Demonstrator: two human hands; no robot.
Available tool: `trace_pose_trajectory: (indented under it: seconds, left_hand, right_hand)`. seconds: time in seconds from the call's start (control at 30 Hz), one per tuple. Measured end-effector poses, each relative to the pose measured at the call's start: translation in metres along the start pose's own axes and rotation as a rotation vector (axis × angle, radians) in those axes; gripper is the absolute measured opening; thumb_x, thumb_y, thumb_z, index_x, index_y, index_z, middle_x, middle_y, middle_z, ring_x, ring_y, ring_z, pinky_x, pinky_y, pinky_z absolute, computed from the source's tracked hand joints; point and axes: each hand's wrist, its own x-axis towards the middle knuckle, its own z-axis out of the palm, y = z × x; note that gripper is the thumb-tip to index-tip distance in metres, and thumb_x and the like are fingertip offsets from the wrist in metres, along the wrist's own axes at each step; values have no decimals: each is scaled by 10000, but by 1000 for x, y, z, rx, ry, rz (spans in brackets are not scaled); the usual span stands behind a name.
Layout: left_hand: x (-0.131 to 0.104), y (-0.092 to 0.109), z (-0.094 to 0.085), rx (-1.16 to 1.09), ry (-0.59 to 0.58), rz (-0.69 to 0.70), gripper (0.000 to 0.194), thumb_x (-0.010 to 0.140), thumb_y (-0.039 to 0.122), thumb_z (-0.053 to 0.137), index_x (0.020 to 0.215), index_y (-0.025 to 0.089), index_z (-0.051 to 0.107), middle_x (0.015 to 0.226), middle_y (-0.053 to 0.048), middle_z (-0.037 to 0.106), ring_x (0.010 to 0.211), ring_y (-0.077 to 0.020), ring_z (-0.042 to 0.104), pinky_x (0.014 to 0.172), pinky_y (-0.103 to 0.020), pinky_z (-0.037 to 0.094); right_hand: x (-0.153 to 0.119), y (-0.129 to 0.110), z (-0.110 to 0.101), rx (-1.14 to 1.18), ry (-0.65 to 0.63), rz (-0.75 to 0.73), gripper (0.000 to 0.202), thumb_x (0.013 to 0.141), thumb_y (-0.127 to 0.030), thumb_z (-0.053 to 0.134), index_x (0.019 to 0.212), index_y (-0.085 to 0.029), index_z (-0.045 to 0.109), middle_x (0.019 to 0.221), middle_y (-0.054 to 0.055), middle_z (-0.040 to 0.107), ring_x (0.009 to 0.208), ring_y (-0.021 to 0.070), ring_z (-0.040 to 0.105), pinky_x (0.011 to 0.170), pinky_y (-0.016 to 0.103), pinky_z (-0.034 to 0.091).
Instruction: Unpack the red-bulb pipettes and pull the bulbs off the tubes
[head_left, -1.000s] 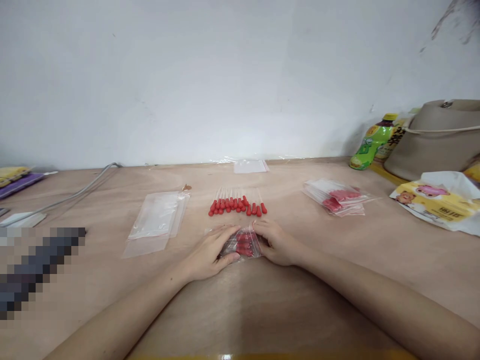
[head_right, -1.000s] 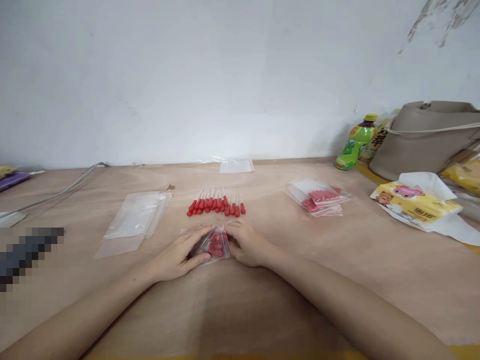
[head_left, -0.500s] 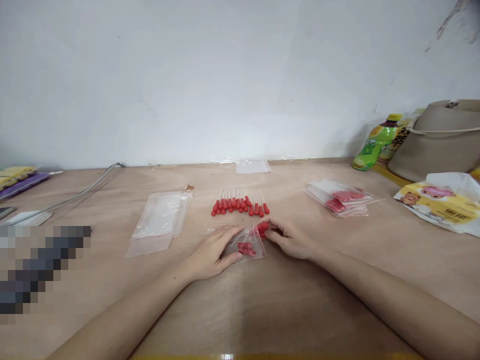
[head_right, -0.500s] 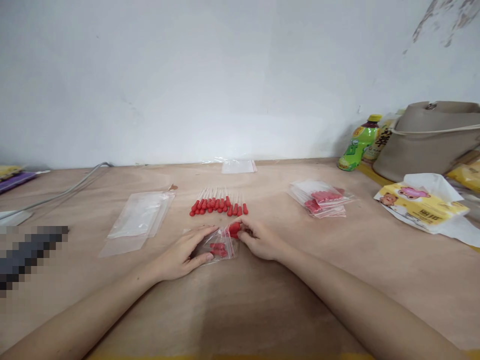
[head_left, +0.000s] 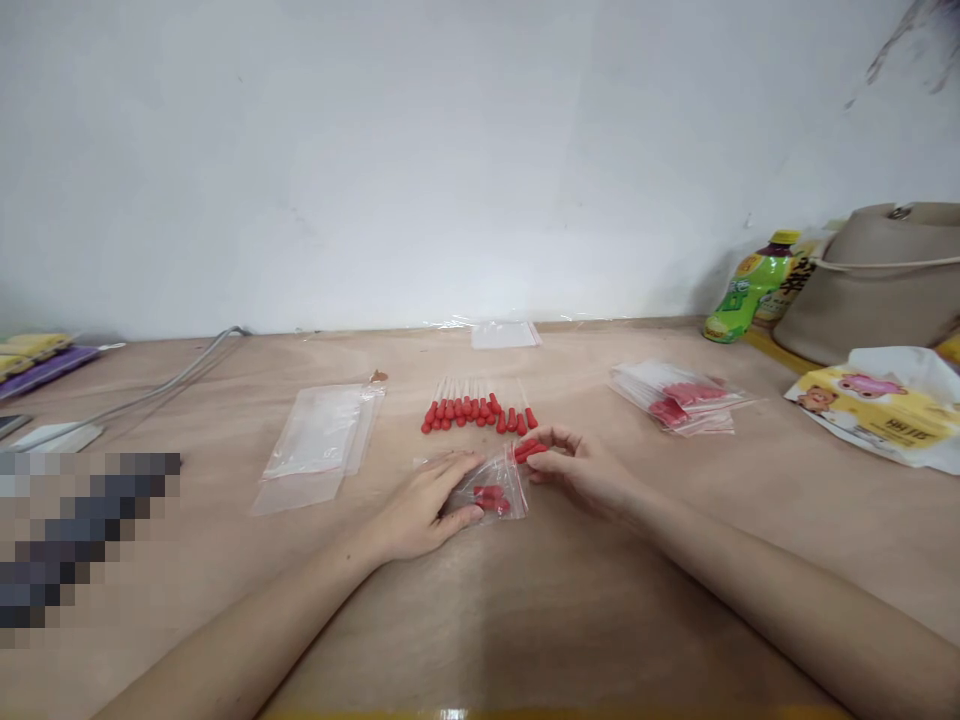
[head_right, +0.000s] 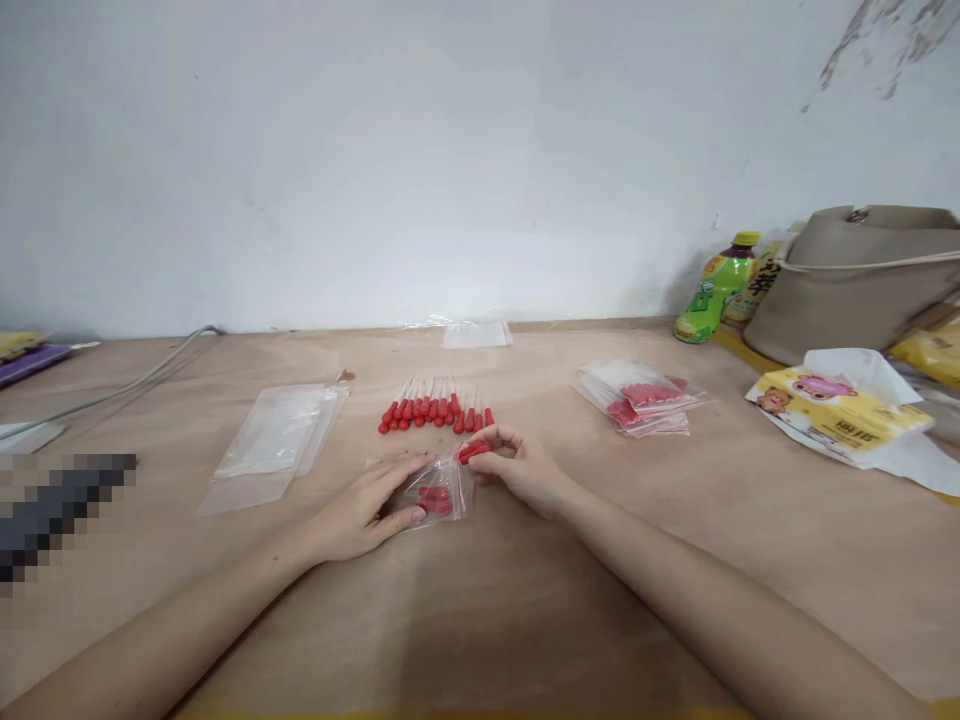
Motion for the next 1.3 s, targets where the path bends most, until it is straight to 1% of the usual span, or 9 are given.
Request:
trace_pose_trajectory:
  seconds: [0.23,0.33,0.47,0.6,0.73,0.8,0.93,1.1,1.3]
  left_hand:
    - [-1,-2,1,17,8,-2,485,853,392,475,1284,217,340,1269,-82,474,1156,-230,446,955,-408,384]
    - [0,-2,1,24,6,-4,486,853,396,474,1284,214,342,1269,-85,473,1152,-232,451,953,-407,388]
    - [-1,-3,1,22,9,-2,491,850,397,478,1286,211,345,1269,-88,474,1146,-229,459,953,-403,392]
    - [-1,-4,1,12,14,16,497,853,389,475,1297,217,335,1282,-90,462,1160,-233,448,955,-407,391]
    - [0,-3,1,12,9,7,497,852,392,473,1298,218,338,1278,-87,466,1158,-228,451,957,-403,390]
    - [0,-3,1,14,11,1,497,851,396,474,1295,213,343,1279,-88,465,1162,-227,447,962,-402,388]
    - [0,-2,1,15,14,3,489,851,396,475,1286,211,352,1270,-90,474,1155,-229,454,960,-407,390]
    - [0,-2,1,24,27,13,473,848,393,479,1269,207,368,1260,-89,485,1151,-229,458,954,-402,397]
    - [0,-2,0,22,11,4,471,849,400,474,1267,206,374,1263,-92,485,1160,-235,449,960,-416,386]
  right_hand:
    - [3,-2,-13,61,-5,92,218,598,-267,736,731,-161,599,730,-13,633,663,78,591,685,235,485]
    - [2,-14,-19,-136,38,16,214,586,-257,734,728,-149,616,737,5,652,656,81,590,658,227,483]
    - [-6,-49,-35,-411,86,-160,241,604,-256,710,800,-142,626,764,36,678,686,123,621,678,275,501]
    - [-10,-76,-49,-600,198,-485,218,692,-260,649,882,-158,625,872,65,679,792,166,639,755,328,512]
    - [7,-63,-51,-972,397,-967,155,787,-200,546,914,-192,635,950,76,637,890,172,605,778,320,506]
    - [22,-47,-48,-1186,374,-1178,180,812,-156,501,929,-191,633,992,94,609,917,169,590,803,316,496]
    - [52,-21,-41,-1521,195,-1354,238,857,-96,403,955,-142,614,1034,145,588,947,177,570,790,290,495]
    - [73,-11,-37,-1725,38,-1349,250,884,-122,367,932,-124,613,1021,155,599,941,199,561,820,333,479]
    - [71,-4,-39,-1661,-130,-1106,303,889,-147,354,1072,-165,595,1112,159,571,994,220,554,826,382,476]
